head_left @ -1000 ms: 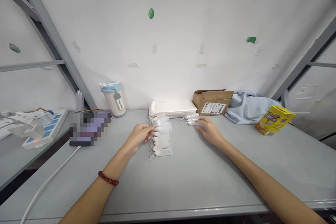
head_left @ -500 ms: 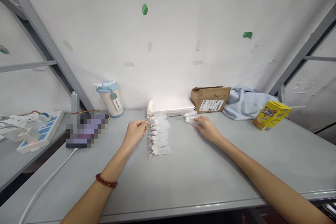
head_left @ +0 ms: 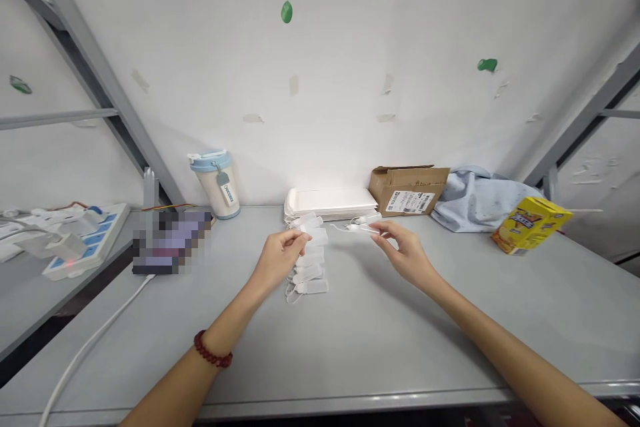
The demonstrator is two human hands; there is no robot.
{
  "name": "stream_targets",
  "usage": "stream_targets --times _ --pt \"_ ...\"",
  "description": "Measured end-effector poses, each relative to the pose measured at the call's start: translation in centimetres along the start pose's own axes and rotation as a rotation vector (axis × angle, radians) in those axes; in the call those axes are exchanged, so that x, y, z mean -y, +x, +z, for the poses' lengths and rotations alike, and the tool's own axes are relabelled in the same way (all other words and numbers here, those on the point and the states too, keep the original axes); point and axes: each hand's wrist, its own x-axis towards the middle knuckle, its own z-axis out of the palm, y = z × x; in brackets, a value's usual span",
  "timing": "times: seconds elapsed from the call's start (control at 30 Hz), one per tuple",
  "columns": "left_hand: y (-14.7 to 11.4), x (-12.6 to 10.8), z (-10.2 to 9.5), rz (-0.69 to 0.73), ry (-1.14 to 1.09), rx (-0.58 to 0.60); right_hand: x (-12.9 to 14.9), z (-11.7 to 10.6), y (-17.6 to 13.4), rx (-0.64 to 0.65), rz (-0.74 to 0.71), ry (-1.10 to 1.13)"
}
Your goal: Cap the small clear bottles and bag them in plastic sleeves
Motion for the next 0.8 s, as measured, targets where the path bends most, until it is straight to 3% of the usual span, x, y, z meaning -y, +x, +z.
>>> stream_targets --times 0.17,0.8 --pt "-0.5 -0.3 0.5 -0.021 -0.044 0.125 1.5 0.1 -0.7 0.001 -0.073 0.097" --pt "-0.8 -0.3 0.4 -0.054 -0.154 0.278 2.6 0.8 -1.7 0.03 -0.19 0.113"
